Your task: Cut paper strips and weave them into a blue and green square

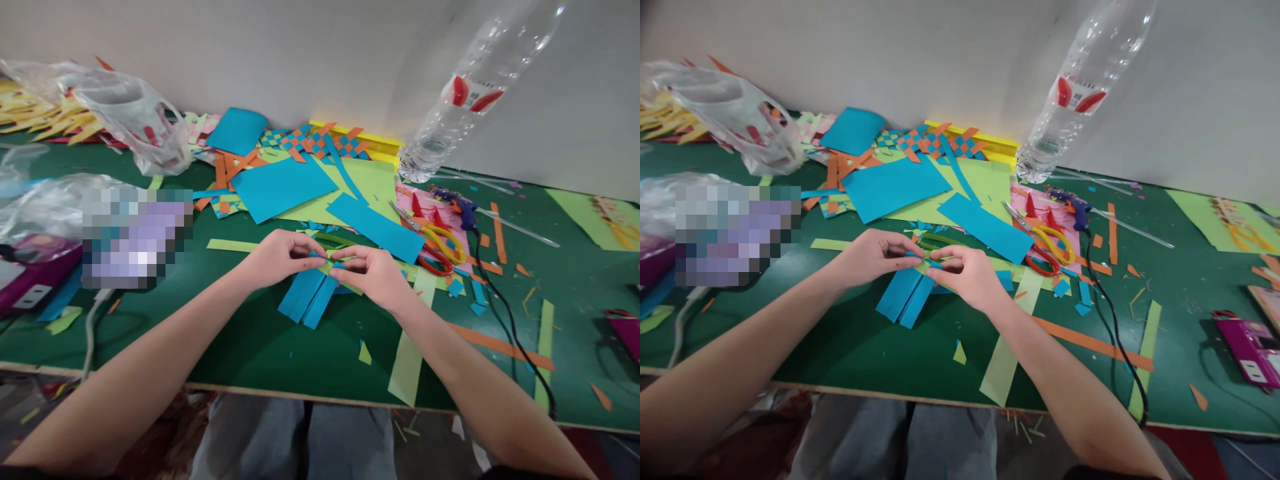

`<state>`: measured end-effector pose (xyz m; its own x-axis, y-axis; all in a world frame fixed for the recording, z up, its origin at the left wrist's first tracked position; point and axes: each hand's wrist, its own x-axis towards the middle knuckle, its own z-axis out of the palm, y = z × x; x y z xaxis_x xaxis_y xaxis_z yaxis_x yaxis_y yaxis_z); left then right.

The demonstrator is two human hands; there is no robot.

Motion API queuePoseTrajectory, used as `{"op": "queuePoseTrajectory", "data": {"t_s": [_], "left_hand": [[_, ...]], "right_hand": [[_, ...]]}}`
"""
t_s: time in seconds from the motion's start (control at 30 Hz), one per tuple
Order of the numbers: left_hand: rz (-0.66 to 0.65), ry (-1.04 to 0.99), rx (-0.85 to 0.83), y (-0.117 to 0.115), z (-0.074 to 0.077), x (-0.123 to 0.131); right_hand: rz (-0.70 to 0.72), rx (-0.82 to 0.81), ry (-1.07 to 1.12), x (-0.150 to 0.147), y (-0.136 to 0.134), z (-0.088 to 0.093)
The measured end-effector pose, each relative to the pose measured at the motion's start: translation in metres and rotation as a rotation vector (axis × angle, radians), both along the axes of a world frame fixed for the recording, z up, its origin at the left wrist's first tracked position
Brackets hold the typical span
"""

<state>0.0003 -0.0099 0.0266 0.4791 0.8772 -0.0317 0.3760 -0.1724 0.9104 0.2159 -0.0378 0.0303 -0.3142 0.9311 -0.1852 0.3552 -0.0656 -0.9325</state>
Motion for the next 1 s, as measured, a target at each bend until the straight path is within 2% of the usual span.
{"op": "queuePoseTrajectory", "data": {"t_s": [0.1, 0.23, 0.37, 0.6, 0.8, 1.0], "left_hand": [[0.024, -0.013, 0.005, 0.0008, -0.0020, -0.0001], [0.117, -0.025, -0.003, 0.0025, -0.0028, -0.0007], [0.177, -0.031, 0.000, 0.0017, 0.0001, -0.0003], [0.168, -0.055, 0.000, 0.0008, 0.0003, 0.0005], [0.110, -0.066, -0.006, 0.0006, -0.0006, 0.0001], [0.073, -0.079, 0.000, -0.0010, 0.0011, 0.0005]], "right_hand": [[-0.004, 0.031, 0.035, -0.0011, -0.0004, 0.0005], [-0.077, 0.173, 0.118, -0.0002, 0.0002, 0.0031], [-0.139, 0.279, 0.075, 0.0012, 0.0015, 0.0022], [-0.091, 0.255, 0.110, -0.0020, -0.0010, -0.0030], [-0.062, 0.188, 0.121, -0.0043, -0.0017, -0.0019], [-0.086, 0.123, 0.173, -0.0033, 0.0010, -0.0045]]}}
